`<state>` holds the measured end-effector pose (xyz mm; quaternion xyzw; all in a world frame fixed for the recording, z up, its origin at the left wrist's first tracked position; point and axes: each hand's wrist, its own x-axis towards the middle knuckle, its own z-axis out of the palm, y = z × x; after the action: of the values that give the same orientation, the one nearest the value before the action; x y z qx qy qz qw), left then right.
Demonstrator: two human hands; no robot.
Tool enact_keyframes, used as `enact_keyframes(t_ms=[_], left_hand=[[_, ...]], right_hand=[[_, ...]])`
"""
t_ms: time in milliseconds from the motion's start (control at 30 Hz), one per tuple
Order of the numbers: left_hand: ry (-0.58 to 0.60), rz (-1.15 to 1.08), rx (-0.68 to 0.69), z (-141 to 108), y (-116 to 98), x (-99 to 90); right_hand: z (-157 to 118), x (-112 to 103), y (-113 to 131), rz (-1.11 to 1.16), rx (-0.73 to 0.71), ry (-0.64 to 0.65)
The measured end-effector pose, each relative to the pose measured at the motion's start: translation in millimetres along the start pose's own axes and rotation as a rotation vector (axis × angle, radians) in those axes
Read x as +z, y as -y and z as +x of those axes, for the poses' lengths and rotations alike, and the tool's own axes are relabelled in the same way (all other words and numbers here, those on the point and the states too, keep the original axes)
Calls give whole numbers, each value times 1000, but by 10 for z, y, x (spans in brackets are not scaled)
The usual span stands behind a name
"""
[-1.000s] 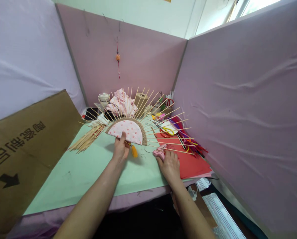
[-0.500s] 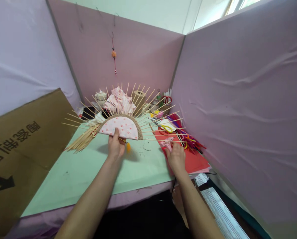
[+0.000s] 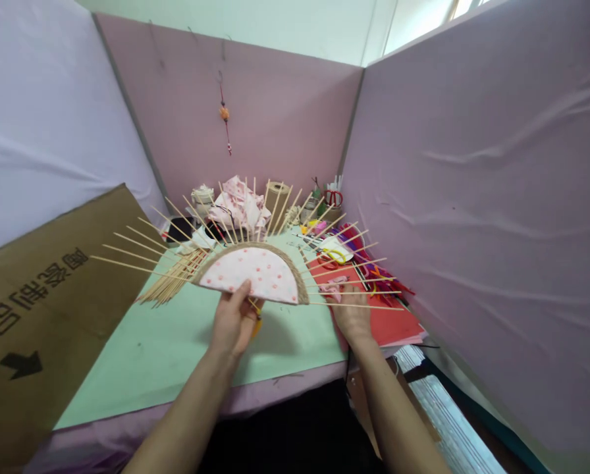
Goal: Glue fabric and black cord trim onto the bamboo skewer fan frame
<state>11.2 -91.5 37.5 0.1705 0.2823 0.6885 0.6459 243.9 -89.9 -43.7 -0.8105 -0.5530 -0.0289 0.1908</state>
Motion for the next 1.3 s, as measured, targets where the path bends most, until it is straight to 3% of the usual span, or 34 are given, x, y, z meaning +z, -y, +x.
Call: enact_keyframes(t_ms=[200, 367, 700, 933, 1167, 1300], left_hand=[[-58, -31, -74, -344, 365, 59], [-140, -69, -110, -380, 465, 17], [-229, -150, -66, -42, 600, 32], [-312, -141, -100, 302, 693, -129], [-380, -83, -123, 361, 710, -219], [-398, -75, -140, 325, 675, -247]], right_hand=[[-223, -76, -55, -89, -100, 86], [-326, -147, -72, -75, -198, 188], [-282, -126, -8, -95, -166, 127], [-260, -90, -93, -141, -125, 72], [-222, -31, -302, -186, -64, -18], [-245, -114, -375, -197, -13, -34]])
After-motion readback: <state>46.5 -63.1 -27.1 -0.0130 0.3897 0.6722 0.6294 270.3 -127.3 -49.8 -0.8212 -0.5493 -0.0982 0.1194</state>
